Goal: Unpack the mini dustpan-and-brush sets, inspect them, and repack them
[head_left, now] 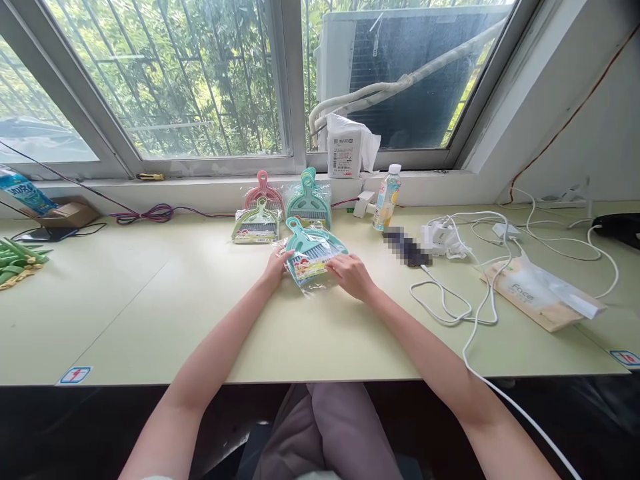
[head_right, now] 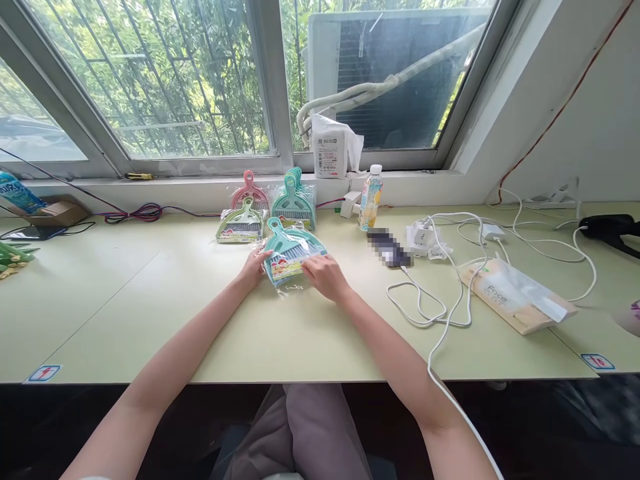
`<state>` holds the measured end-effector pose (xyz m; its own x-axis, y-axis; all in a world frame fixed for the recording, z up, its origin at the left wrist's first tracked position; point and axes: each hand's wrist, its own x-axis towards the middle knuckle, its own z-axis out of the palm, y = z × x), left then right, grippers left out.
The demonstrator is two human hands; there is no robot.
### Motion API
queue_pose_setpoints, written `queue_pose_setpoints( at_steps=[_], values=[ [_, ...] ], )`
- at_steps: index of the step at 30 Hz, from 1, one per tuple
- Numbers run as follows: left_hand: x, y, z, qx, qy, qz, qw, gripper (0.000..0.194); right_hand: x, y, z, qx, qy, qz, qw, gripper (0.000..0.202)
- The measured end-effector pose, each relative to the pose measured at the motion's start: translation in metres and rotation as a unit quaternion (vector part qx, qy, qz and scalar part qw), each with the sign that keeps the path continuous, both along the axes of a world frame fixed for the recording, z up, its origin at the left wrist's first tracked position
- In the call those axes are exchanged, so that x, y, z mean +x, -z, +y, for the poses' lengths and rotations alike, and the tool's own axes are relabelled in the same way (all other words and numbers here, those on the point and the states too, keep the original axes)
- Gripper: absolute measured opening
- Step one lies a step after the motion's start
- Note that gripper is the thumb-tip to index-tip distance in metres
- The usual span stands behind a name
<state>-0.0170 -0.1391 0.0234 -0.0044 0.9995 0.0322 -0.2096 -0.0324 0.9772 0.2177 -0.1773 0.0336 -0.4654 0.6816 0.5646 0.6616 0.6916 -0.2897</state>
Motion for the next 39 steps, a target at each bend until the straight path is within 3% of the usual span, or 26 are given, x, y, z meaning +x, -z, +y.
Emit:
queue_pose_setpoints(
  at_steps=[4,8,11,15,19,22,27,32,39],
  values=[
    [-0.004,-0.004,-0.001,0.054,-0.006,-0.028,0.998,0.054,-0.007,0.006,-0.002,-0.082,-0.002,-0.018,0.996,0.025],
    [0.001,-0.007,-0.005,0.071,0.031,-0.037,0.996,0.057,-0.004,0.005,0.002,-0.176,0.034,0.109,0.978,0.035],
    [0.005,-0.009,-0.008,0.060,0.046,-0.052,0.996,0.062,0.001,0.004,0.009,-0.262,0.032,0.233,0.936,0.041],
    [0.005,-0.012,-0.010,0.039,0.079,-0.046,0.995,0.069,0.003,0.008,0.017,-0.359,0.038,0.363,0.859,0.037],
    [0.002,-0.012,-0.008,0.026,0.157,-0.019,0.987,0.053,0.003,0.012,0.020,-0.361,0.046,0.452,0.814,0.033],
    [0.002,-0.007,-0.005,0.013,0.173,-0.014,0.985,0.042,0.005,0.011,0.021,-0.350,0.034,0.498,0.792,0.029],
    [-0.001,0.002,0.003,0.006,0.123,-0.026,0.992,0.043,0.007,0.010,0.022,-0.365,0.017,0.554,0.748,0.019],
    [-0.008,0.007,0.009,0.003,0.068,-0.008,0.998,0.048,0.009,0.009,0.023,-0.386,0.015,0.542,0.746,0.018],
    [-0.029,0.010,0.019,0.016,-0.117,-0.045,0.992,0.027,0.018,0.008,0.030,-0.377,0.031,0.555,0.741,0.019]
  ],
)
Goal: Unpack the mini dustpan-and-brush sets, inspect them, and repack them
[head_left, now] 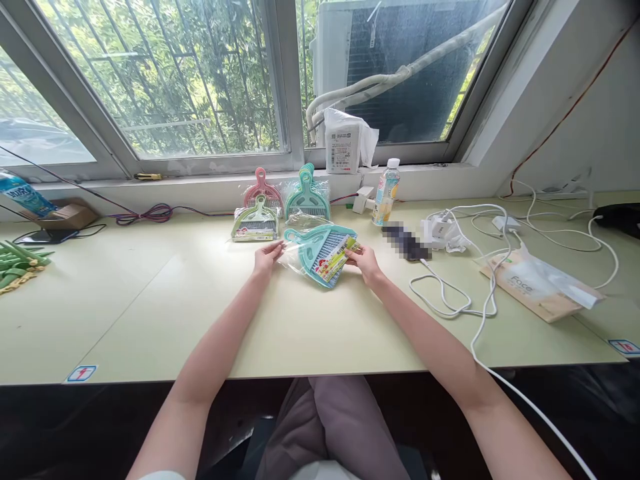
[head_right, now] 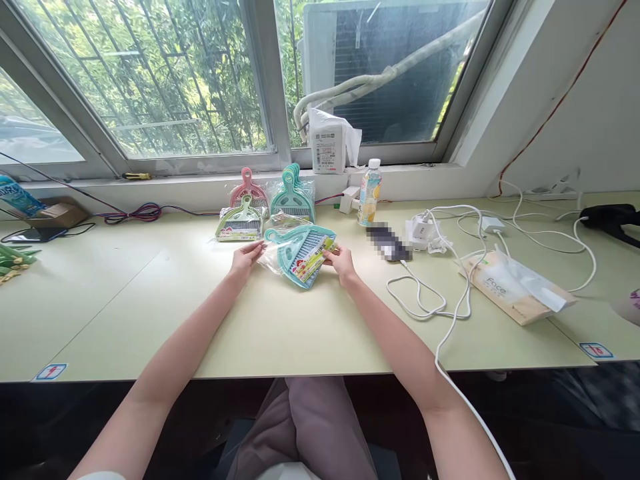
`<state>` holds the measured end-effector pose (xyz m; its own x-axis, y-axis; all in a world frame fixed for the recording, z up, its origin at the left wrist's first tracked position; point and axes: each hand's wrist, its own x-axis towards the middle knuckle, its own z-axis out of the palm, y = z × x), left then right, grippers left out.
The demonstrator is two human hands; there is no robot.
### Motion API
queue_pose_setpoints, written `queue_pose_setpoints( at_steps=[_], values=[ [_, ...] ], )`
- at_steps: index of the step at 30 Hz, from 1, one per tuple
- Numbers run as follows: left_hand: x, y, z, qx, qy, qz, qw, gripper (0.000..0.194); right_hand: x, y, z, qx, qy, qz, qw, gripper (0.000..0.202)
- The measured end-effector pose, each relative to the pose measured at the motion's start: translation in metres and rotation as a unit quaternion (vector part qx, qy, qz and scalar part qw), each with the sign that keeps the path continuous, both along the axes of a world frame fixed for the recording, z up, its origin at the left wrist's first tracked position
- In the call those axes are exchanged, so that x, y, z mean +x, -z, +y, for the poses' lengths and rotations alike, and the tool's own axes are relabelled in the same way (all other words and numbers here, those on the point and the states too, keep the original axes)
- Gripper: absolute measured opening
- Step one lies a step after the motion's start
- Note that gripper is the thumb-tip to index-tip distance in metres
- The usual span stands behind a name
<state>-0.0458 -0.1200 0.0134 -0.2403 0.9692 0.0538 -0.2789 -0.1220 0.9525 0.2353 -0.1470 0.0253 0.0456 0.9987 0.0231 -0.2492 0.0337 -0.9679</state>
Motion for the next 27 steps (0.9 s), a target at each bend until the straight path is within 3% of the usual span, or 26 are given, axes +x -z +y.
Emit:
queue_pose_setpoints(
  at_steps=[6,10,19,23,27],
  values=[
    [-0.043,-0.007,0.016,0.015,-0.208,-0.049,0.977,0.019,0.006,0.003,0.005,0.017,0.035,-0.017,0.999,0.022],
    [-0.071,-0.006,0.025,0.020,-0.295,-0.051,0.954,0.021,0.007,0.005,0.006,0.016,0.042,-0.020,0.999,0.021],
    [-0.115,0.000,0.027,0.024,-0.390,0.026,0.920,0.017,0.006,0.004,0.005,0.001,0.046,-0.017,0.999,0.015],
    [-0.124,-0.003,0.026,0.071,-0.400,0.052,0.912,0.019,0.005,0.001,0.003,0.014,0.046,-0.027,0.998,0.014],
    [-0.137,-0.002,0.023,0.052,-0.417,0.104,0.902,0.022,0.003,-0.001,0.002,0.018,0.050,-0.035,0.998,0.013]
  ],
)
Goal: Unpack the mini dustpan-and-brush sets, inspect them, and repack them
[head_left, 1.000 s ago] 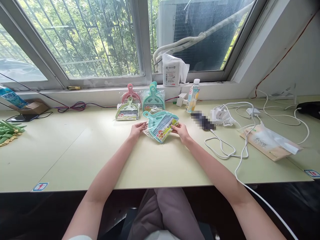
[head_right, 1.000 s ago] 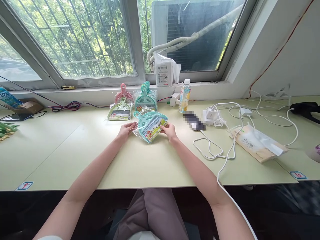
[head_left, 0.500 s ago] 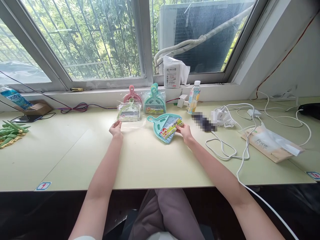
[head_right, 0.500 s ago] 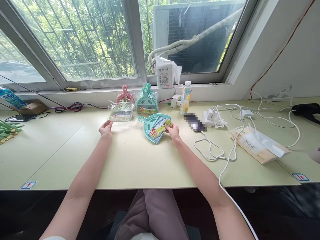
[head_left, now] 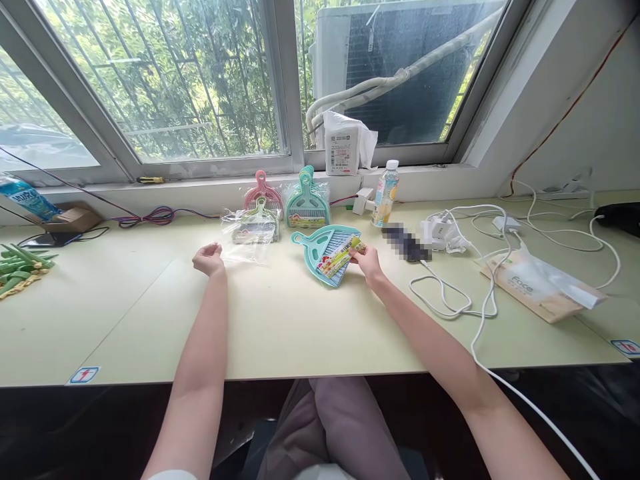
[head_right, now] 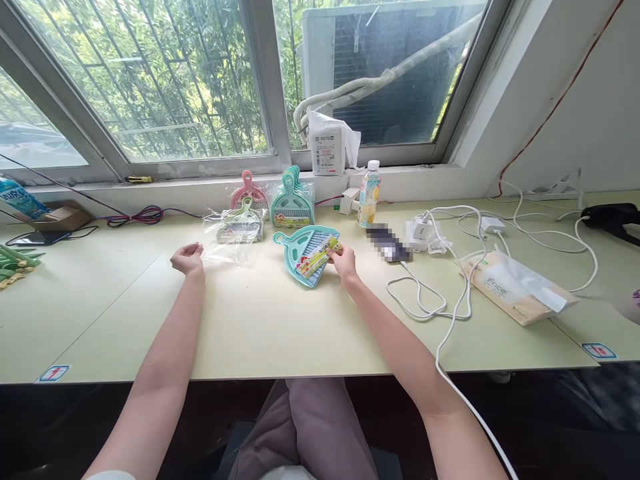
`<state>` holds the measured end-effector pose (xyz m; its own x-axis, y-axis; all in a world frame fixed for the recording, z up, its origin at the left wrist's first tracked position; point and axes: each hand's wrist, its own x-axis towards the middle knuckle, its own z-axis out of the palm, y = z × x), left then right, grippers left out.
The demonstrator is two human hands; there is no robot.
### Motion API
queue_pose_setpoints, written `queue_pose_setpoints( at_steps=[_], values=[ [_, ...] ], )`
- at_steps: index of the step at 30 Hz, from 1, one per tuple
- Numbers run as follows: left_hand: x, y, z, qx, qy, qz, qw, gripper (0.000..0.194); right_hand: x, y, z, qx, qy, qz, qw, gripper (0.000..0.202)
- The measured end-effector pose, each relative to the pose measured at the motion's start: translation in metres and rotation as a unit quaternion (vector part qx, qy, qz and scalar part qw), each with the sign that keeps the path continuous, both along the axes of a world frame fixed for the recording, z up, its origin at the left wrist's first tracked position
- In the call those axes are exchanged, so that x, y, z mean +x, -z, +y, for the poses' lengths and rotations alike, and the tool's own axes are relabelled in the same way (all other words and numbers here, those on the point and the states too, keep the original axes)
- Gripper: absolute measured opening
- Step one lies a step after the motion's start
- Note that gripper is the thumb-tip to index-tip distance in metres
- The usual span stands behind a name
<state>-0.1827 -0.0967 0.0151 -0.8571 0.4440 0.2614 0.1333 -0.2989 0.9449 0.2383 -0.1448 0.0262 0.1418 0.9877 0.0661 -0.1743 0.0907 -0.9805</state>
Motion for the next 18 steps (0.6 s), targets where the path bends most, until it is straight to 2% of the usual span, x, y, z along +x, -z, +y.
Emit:
queue_pose_setpoints(
  at_steps=[5,14,18],
  values=[
    [-0.012,0.003,-0.006,-0.072,-0.045,0.049,0.995,0.045,-0.001,0.000,0.000,-0.001,-0.005,0.000,1.000,0.016],
    [-0.008,-0.002,-0.011,-0.146,-0.030,0.157,0.976,0.041,-0.002,-0.004,-0.003,-0.013,-0.006,0.001,1.000,0.008],
    [-0.004,-0.004,-0.014,-0.167,-0.022,0.205,0.964,0.050,-0.002,-0.003,-0.002,-0.013,-0.007,-0.001,1.000,0.008]
  ],
)
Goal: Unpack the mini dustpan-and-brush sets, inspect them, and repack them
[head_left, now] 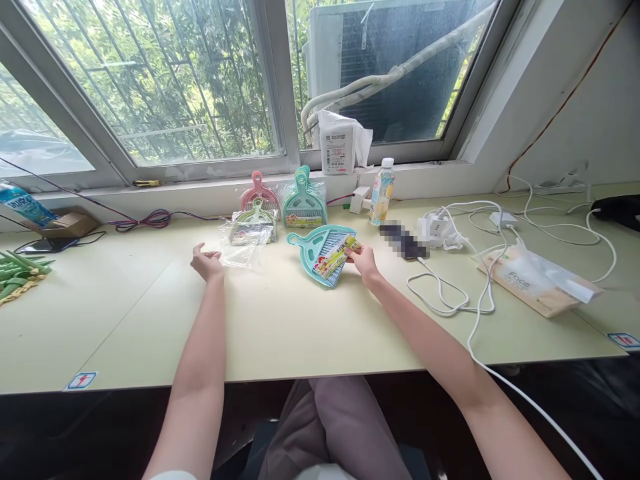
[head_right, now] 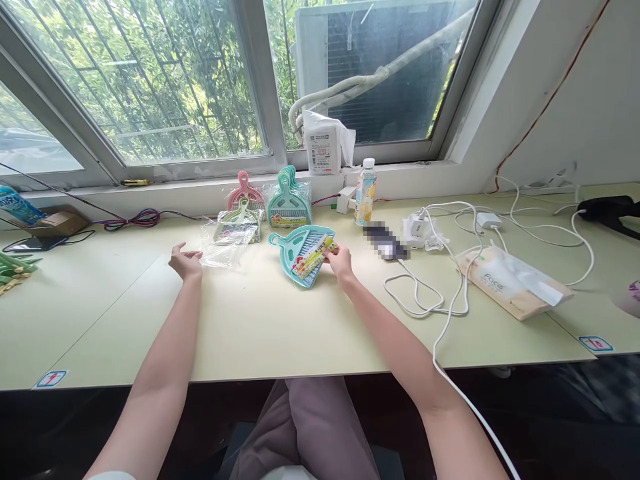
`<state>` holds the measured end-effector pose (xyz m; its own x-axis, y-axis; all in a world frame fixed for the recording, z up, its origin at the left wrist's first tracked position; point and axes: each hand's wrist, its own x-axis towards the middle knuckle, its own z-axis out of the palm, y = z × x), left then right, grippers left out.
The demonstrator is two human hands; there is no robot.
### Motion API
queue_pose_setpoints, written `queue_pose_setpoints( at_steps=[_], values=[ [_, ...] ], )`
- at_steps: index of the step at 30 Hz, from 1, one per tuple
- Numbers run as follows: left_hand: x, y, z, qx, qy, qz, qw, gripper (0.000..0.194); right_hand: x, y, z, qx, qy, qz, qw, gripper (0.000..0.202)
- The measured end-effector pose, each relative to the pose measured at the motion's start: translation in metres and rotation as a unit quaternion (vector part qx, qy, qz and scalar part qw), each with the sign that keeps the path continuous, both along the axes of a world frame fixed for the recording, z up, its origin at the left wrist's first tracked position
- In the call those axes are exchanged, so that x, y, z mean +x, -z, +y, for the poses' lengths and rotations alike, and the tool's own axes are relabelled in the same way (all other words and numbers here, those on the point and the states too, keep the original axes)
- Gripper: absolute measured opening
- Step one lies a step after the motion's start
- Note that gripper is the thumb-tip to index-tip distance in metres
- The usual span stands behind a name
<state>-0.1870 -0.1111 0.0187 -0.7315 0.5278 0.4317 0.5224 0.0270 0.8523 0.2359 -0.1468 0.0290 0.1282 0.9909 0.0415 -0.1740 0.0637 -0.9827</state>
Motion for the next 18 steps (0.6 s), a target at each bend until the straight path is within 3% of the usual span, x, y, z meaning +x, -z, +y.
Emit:
queue_pose_setpoints(
  at_steps=[2,6,8,10,13,16,18],
  values=[
    [0.005,-0.002,-0.004,-0.027,-0.021,0.033,0.999,0.055,0.000,0.001,0.001,0.003,0.000,-0.003,1.000,0.007],
    [0.026,-0.012,-0.016,-0.053,-0.118,0.151,0.980,0.056,0.000,0.003,0.002,0.011,0.003,-0.003,1.000,0.008],
    [0.043,-0.020,-0.022,-0.034,-0.112,0.224,0.967,0.055,-0.001,0.003,0.002,0.012,0.007,0.004,1.000,0.009],
    [0.064,-0.026,-0.026,0.002,-0.050,0.281,0.958,0.049,-0.003,0.002,0.000,0.011,0.008,0.018,1.000,0.010],
    [0.099,-0.028,-0.026,0.050,0.101,0.334,0.936,0.040,-0.005,0.000,-0.003,0.016,0.007,0.045,0.999,0.013],
    [0.131,-0.018,-0.024,0.064,0.248,0.374,0.892,0.038,-0.006,-0.002,-0.006,0.025,0.005,0.066,0.998,0.017],
    [0.148,-0.010,-0.023,0.068,0.305,0.382,0.870,0.041,-0.007,-0.003,-0.008,0.024,0.004,0.072,0.997,0.019]
  ],
)
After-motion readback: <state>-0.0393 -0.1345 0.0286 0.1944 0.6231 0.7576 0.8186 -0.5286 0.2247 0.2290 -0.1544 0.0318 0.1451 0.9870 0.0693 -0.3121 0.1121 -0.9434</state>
